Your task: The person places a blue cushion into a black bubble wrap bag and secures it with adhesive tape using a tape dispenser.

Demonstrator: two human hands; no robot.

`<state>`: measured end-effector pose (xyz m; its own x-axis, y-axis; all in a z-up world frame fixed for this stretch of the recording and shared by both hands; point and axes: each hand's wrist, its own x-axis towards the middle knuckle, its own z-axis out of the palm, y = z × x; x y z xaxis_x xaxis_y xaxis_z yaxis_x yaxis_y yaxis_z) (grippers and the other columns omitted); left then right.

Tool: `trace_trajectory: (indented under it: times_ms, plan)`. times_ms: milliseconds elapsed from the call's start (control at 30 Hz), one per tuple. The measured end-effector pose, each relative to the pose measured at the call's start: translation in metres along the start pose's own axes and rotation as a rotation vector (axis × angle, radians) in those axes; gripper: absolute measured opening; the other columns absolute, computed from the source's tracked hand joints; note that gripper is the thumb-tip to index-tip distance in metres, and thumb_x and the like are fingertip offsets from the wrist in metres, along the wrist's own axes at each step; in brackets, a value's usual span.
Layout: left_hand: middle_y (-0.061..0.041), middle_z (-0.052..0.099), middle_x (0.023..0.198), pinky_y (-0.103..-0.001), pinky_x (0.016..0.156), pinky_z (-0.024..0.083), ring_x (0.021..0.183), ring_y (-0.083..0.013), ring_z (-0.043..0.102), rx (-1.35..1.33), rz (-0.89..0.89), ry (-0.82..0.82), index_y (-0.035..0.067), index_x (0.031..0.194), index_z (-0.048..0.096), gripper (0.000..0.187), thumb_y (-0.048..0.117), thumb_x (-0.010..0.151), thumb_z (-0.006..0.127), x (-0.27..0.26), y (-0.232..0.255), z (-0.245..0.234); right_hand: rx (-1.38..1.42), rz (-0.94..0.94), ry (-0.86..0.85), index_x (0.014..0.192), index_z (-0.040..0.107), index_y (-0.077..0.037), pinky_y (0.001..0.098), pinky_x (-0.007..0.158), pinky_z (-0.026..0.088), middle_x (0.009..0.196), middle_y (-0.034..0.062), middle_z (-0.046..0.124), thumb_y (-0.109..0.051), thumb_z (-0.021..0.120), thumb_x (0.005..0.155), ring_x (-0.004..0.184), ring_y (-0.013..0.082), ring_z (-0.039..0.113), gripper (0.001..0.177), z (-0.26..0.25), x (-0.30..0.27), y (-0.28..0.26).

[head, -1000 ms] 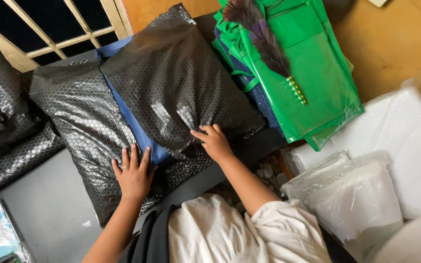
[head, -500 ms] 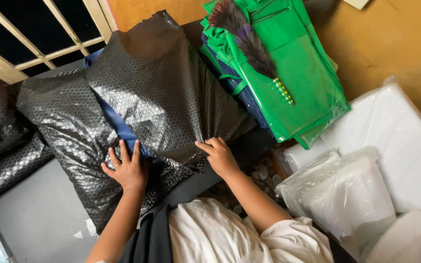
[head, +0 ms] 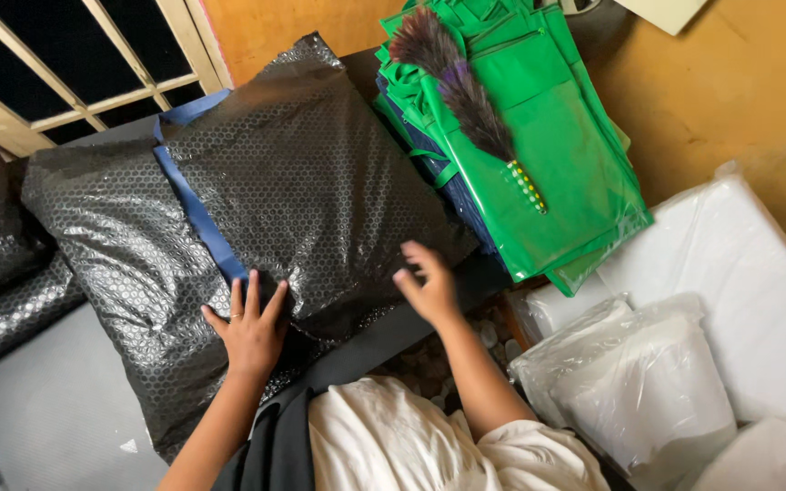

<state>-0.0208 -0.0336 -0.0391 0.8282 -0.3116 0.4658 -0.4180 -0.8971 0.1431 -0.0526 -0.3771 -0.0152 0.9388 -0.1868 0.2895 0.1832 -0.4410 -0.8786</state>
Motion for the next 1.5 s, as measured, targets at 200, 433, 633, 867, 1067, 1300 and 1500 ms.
trace_trajectory:
  times_ms: [200,433,633,867,1067,1300,1500]
  plan:
    - [-0.002,0.055,0.156,-0.083,0.113,0.015,0.150,-0.0336,0.044,-0.082,-0.058,-0.006,0.034,0.130,0.068,0.057,0.026,0.075,0.080,-0.011,-0.018,0.033,0.413,0.876,0.657,0.151,0.034,0.001,0.0561,0.094,0.057,0.115,0.0254,0.058,-0.042,0.085,0.092,0.097,0.0322,0.068,0.090,-0.051,0.028,0.140]
    - [0.001,0.065,0.136,-0.072,0.121,0.018,0.143,-0.0276,0.053,-0.087,-0.157,0.110,0.027,0.110,0.072,0.023,0.020,0.089,0.073,-0.005,-0.013,0.040,1.119,1.074,0.508,0.102,0.062,-0.002,0.0146,0.072,0.056,0.094,0.0027,0.052,-0.016,0.085,0.090,0.088,0.0125,0.056,0.030,-0.031,0.028,0.107]
    - [-0.001,0.068,0.114,-0.067,0.123,0.021,0.128,-0.0287,0.064,-0.073,-0.165,0.278,0.020,0.090,0.066,0.013,0.024,0.100,0.073,-0.002,-0.024,0.063,1.051,1.017,0.492,0.095,0.069,-0.005,0.0161,0.070,0.056,0.091,0.0039,0.061,-0.008,0.080,0.092,0.082,0.0117,0.059,0.012,-0.052,0.010,0.056]
    - [-0.004,0.064,0.104,-0.061,0.127,0.019,0.123,-0.0301,0.065,-0.202,-0.165,0.315,0.015,0.088,0.063,0.014,0.010,0.092,0.076,-0.015,-0.037,0.077,0.891,1.109,0.488,0.085,0.052,-0.010,0.0222,0.068,0.053,0.084,0.0019,0.048,-0.007,0.084,0.087,0.081,0.0173,0.054,0.032,-0.032,-0.046,0.130]
    - [-0.006,0.064,0.107,-0.058,0.128,0.016,0.123,-0.0306,0.063,-0.340,-0.166,0.276,0.013,0.085,0.063,0.025,-0.003,0.073,0.078,-0.009,-0.033,0.056,0.398,0.998,0.633,0.114,0.056,0.001,0.0440,0.074,0.062,0.089,0.0167,0.054,-0.013,0.093,0.079,0.080,0.0264,0.062,0.052,-0.009,-0.036,0.187]
    - [-0.011,0.053,0.140,-0.059,0.127,0.014,0.142,-0.0328,0.046,-0.464,-0.261,0.072,0.016,0.114,0.067,0.037,0.001,0.081,0.072,0.010,-0.006,-0.016,-0.348,-0.083,0.477,0.136,0.055,-0.007,0.0467,0.099,0.042,0.117,0.0153,0.054,-0.019,0.092,0.066,0.113,0.0365,0.052,0.079,0.054,0.023,-0.074]
    - [-0.028,0.017,0.153,-0.055,0.115,0.041,0.131,-0.0473,0.049,-0.605,-0.225,0.089,0.004,0.141,0.049,0.090,0.005,0.059,0.088,0.023,-0.032,-0.067,-0.448,-0.286,-0.471,0.142,0.056,-0.018,0.0506,0.100,0.047,0.128,0.0070,0.059,-0.070,0.072,0.073,0.130,0.0299,0.052,0.088,0.159,0.024,-0.112]
